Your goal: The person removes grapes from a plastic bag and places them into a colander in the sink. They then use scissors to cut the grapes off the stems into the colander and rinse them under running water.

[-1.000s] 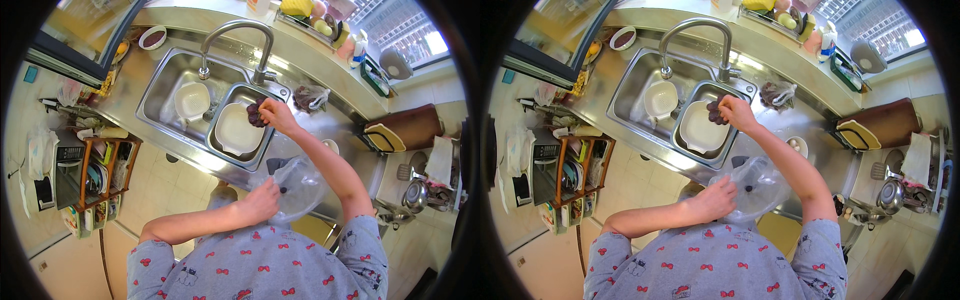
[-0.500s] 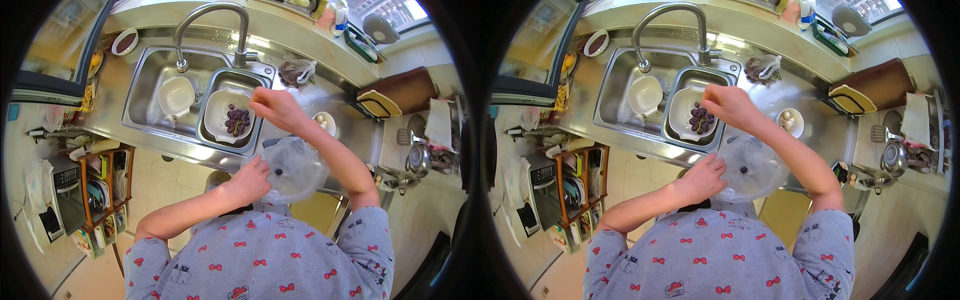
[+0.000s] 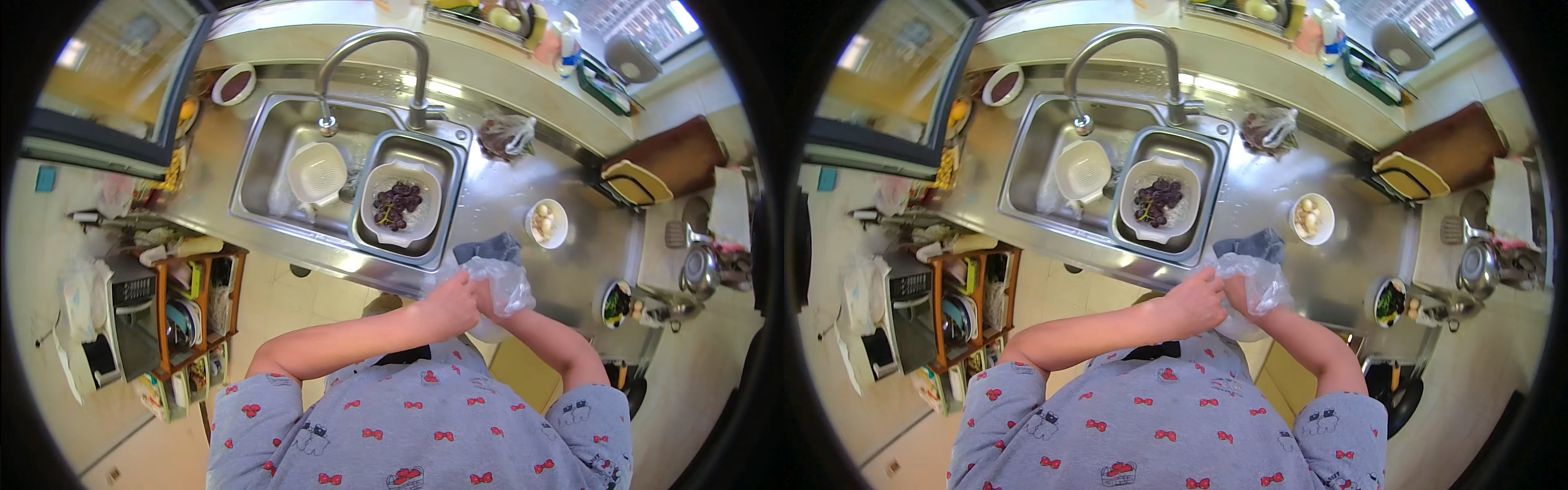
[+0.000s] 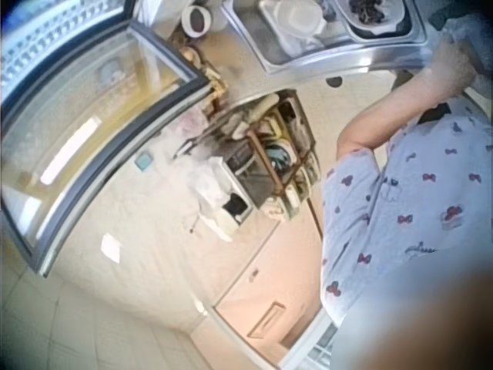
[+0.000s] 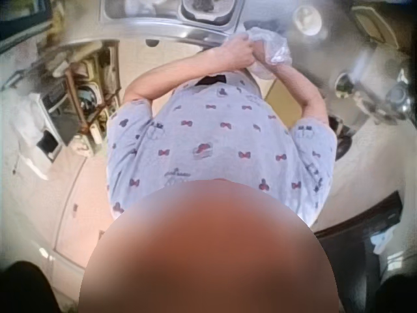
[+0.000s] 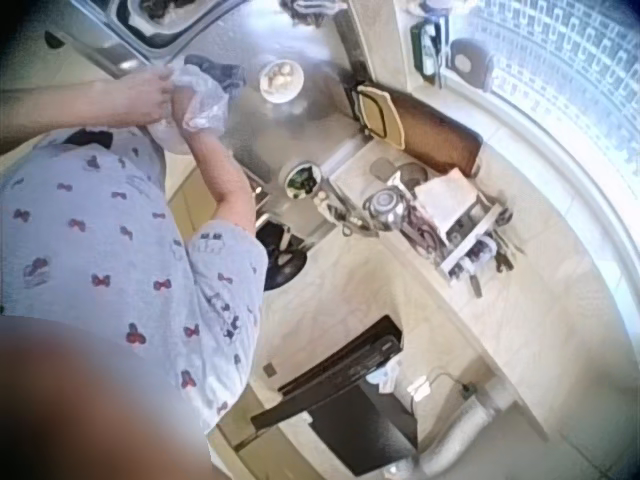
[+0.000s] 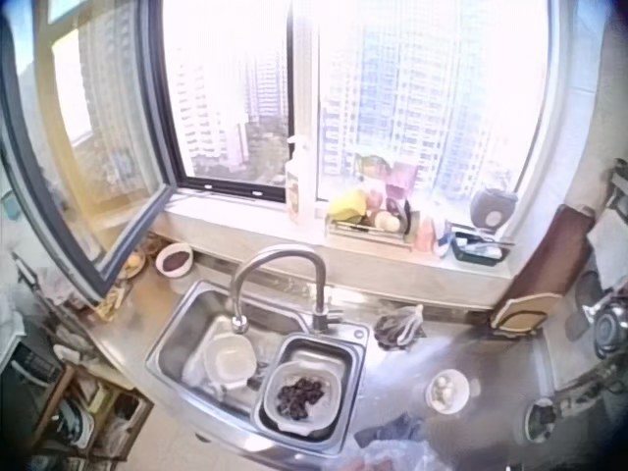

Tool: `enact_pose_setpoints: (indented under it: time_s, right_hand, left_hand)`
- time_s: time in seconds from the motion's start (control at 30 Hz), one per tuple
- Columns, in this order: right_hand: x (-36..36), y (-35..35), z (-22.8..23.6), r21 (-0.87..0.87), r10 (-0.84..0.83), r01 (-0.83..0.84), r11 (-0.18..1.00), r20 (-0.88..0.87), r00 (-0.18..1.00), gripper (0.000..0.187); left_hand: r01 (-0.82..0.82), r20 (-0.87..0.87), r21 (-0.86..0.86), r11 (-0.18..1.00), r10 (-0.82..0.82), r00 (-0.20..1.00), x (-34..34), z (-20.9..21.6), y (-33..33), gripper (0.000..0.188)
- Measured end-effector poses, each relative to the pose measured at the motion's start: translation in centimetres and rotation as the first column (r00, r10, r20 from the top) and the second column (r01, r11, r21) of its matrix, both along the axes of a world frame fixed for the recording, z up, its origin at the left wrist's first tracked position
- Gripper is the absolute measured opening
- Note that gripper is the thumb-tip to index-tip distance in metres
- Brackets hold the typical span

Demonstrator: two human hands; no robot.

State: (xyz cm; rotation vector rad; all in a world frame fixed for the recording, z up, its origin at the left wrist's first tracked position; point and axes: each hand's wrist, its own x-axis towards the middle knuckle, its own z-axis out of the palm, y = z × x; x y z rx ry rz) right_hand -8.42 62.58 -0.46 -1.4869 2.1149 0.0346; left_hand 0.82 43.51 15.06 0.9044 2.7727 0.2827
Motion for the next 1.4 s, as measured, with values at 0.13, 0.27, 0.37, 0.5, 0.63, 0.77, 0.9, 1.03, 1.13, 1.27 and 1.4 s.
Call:
enact_pose_setpoints:
  time_s: [0.13,0.27,0.37,0.5,0.63,0.77,0.9,1.03,1.13,1.27,1.4]
  right_hand:
    - [-0.3,0.7,-0.5,-0.079,0.034,-0.031,0.996,0.031,0.999,0.010]
    - [-0.9,-0.7,1.4,-0.190,0.096,-0.071,0.979,0.126,0.987,0.011]
    - [-1.9,-3.0,12.3,-0.229,0.192,-0.128,0.965,0.280,0.941,0.012]
    - [-5.6,-6.4,27.5,-0.259,0.102,0.085,0.962,0.631,0.769,0.019]
    - [-10.6,-12.8,20.8,-0.422,-0.062,0.373,0.826,0.590,0.805,0.024]
    - [-14.3,-18.5,6.1,-0.470,-0.090,0.325,0.821,0.455,0.886,0.034]
    - [-14.0,-18.8,3.8,-0.502,-0.114,0.266,0.823,0.313,0.943,0.046]
    - [-9.8,-17.0,10.4,-0.217,0.140,-0.003,0.976,0.621,0.771,0.088]
    - [-2.7,-18.5,15.0,-0.325,0.306,-0.087,0.942,0.721,0.621,0.106]
    - [10.1,-23.0,15.9,-0.313,0.258,0.142,0.939,0.915,0.310,0.096]
    - [17.5,-27.5,8.8,-0.008,0.019,0.358,0.934,0.999,-0.028,0.067]
  left_hand:
    - [-0.029,0.004,0.010,1.000,0.029,1.000,0.3,0.2,1.2,0.018]
    - [-0.070,0.047,-0.062,0.996,0.073,0.996,0.6,1.1,1.7,0.012]
    - [-0.146,0.032,-0.045,0.988,0.148,0.989,2.0,3.4,0.8,0.010]
    - [-0.254,0.100,-0.044,0.966,0.258,0.961,5.0,7.6,0.0,0.008]
    - [-0.410,0.065,-0.035,0.912,0.411,0.909,7.1,11.3,-0.4,0.007]
    - [-0.523,0.035,-0.056,0.851,0.525,0.850,9.3,12.9,-1.4,0.009]
    - [-0.664,0.011,-0.026,0.747,0.665,0.747,12.0,14.1,-3.8,0.015]
    - [-0.771,0.036,0.056,0.634,0.771,0.636,15.6,14.5,-6.7,0.031]
    - [-0.807,0.007,0.114,0.579,0.812,0.584,17.5,13.2,-8.9,0.039]
    - [-0.794,-0.061,0.327,0.512,0.850,0.523,19.5,9.0,-12.1,0.041]
    - [-0.785,-0.009,0.485,0.385,0.900,0.436,23.8,7.4,-17.1,0.051]
